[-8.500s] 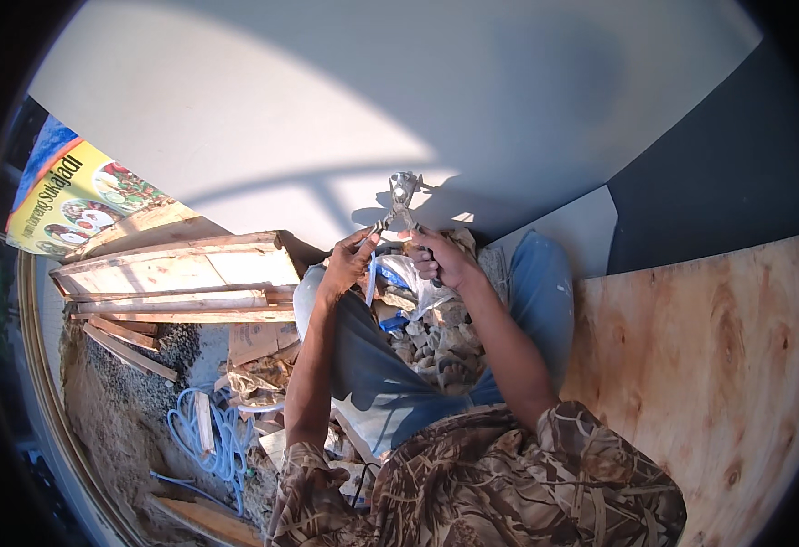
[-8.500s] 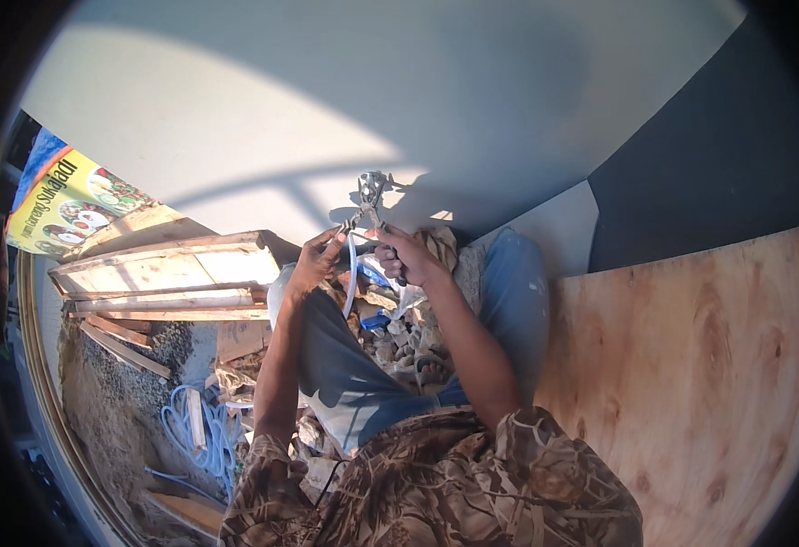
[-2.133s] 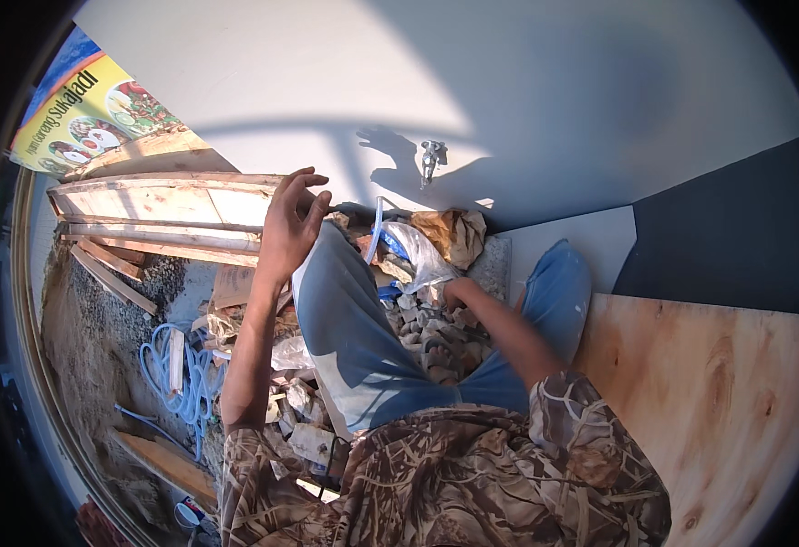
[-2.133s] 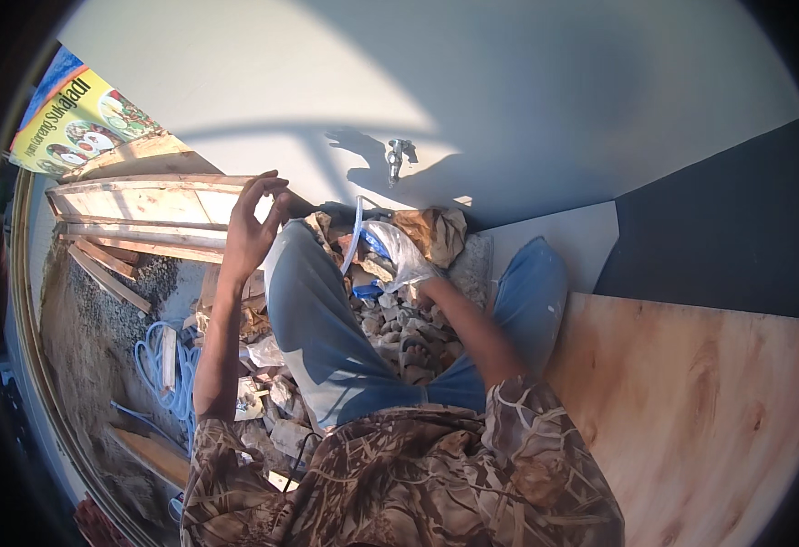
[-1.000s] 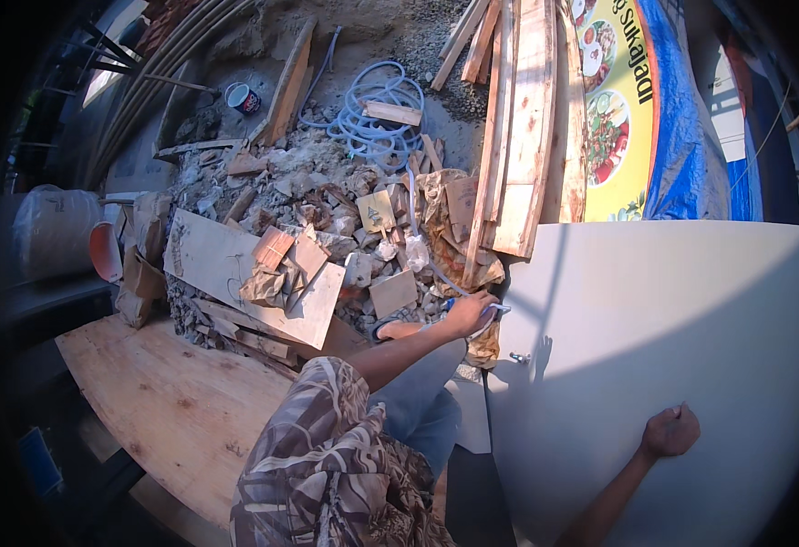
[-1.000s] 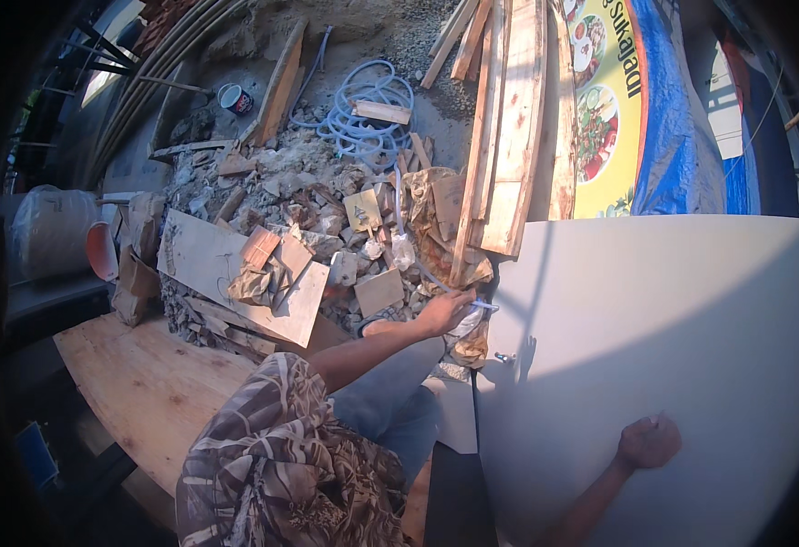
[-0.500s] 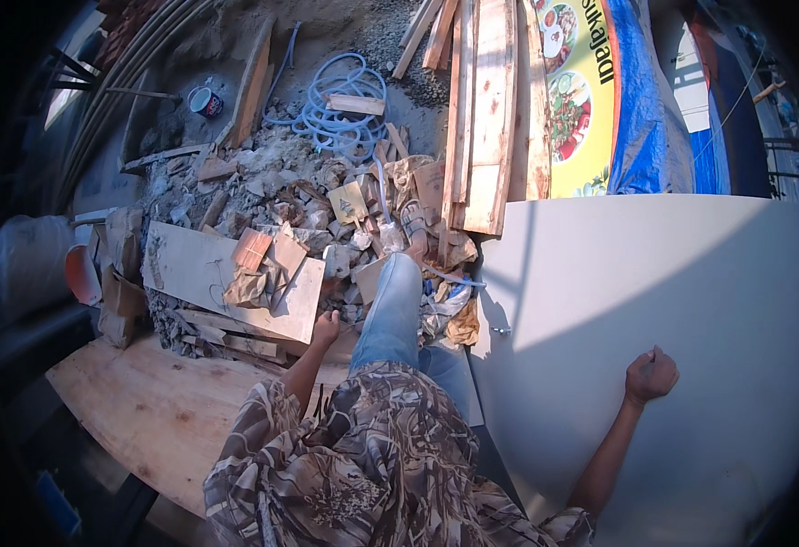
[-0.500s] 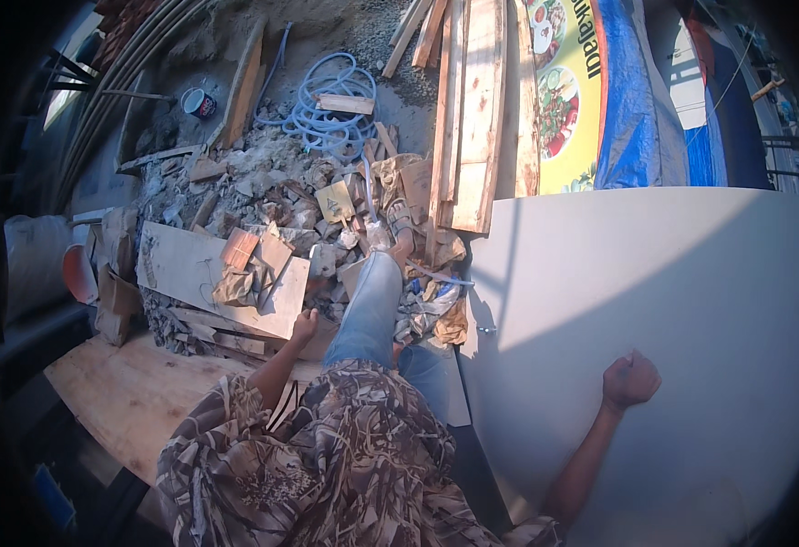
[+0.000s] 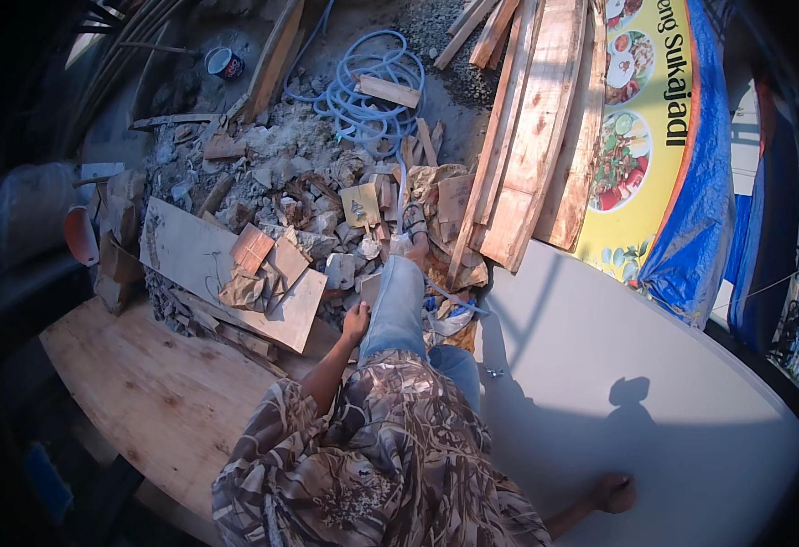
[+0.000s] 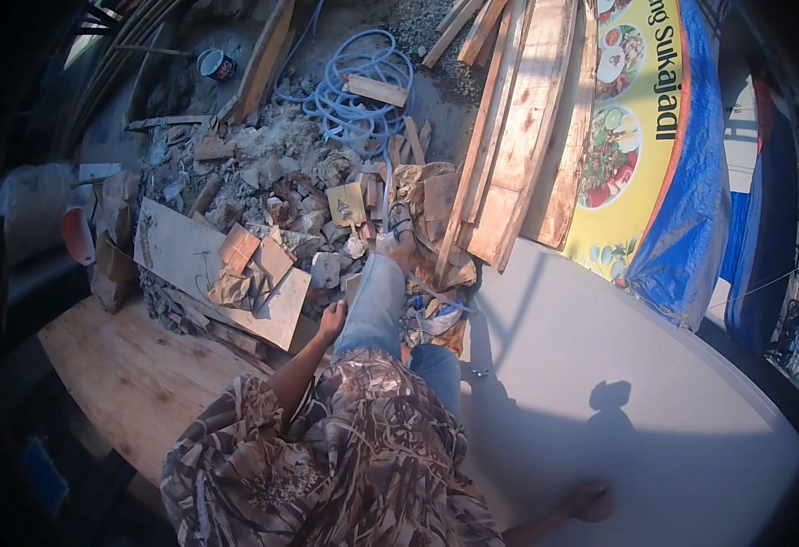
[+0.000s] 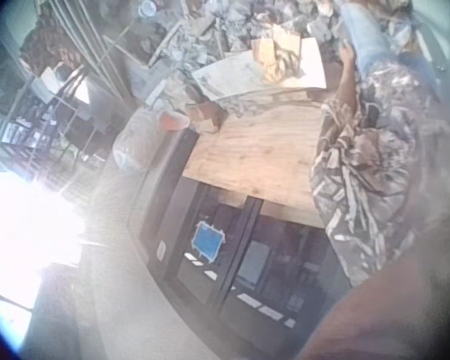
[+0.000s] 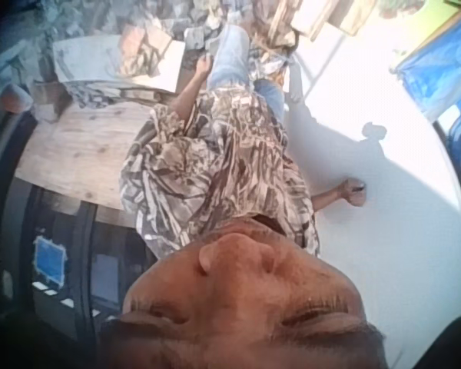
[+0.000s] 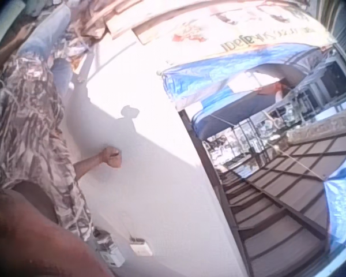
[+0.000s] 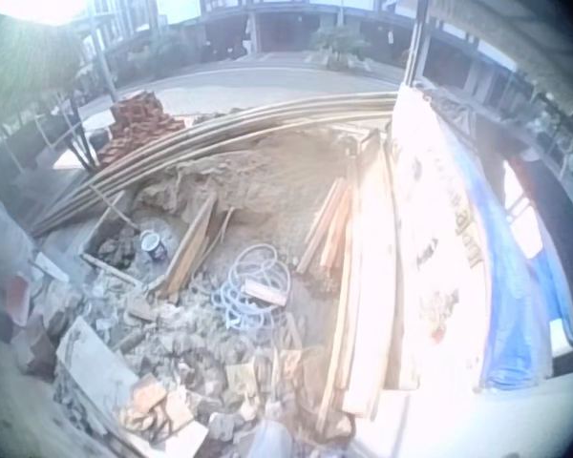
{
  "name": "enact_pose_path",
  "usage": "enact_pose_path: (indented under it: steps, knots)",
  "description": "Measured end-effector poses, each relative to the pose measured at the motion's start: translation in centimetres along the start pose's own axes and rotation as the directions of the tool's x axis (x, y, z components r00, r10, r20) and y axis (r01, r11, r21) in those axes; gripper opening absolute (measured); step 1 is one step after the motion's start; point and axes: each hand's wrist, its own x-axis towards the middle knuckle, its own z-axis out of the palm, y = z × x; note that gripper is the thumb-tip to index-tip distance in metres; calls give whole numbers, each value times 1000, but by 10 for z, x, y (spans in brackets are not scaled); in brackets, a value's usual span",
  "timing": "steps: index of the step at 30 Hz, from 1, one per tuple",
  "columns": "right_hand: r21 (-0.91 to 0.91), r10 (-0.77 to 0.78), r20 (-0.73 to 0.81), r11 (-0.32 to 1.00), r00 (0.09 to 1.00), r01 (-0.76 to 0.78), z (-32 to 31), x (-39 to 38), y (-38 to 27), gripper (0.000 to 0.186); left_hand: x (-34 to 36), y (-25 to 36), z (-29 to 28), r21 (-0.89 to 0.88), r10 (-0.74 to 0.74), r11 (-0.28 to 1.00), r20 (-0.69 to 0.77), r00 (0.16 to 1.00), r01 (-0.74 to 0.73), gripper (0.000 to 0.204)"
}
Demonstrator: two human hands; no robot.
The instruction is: The person applies sealant tape to the threaded end of a metal faucet, inserts it into a pipe fitting on a wall, and tightens it using pliers.
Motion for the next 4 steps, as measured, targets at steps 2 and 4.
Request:
enact_pose_path:
  steps: [2, 4]
  knots:
    - [-70, 94, 103, 994, 990, -88, 4, 12, -17, 21, 7, 34, -4, -22, 6, 1000, 7, 1000, -6, 50]
    - [-147, 113, 79, 984, 990, -101, -8, 27, -56, 22, 6, 86, -20, -122, -23, 992, 39, 999, 28, 51]
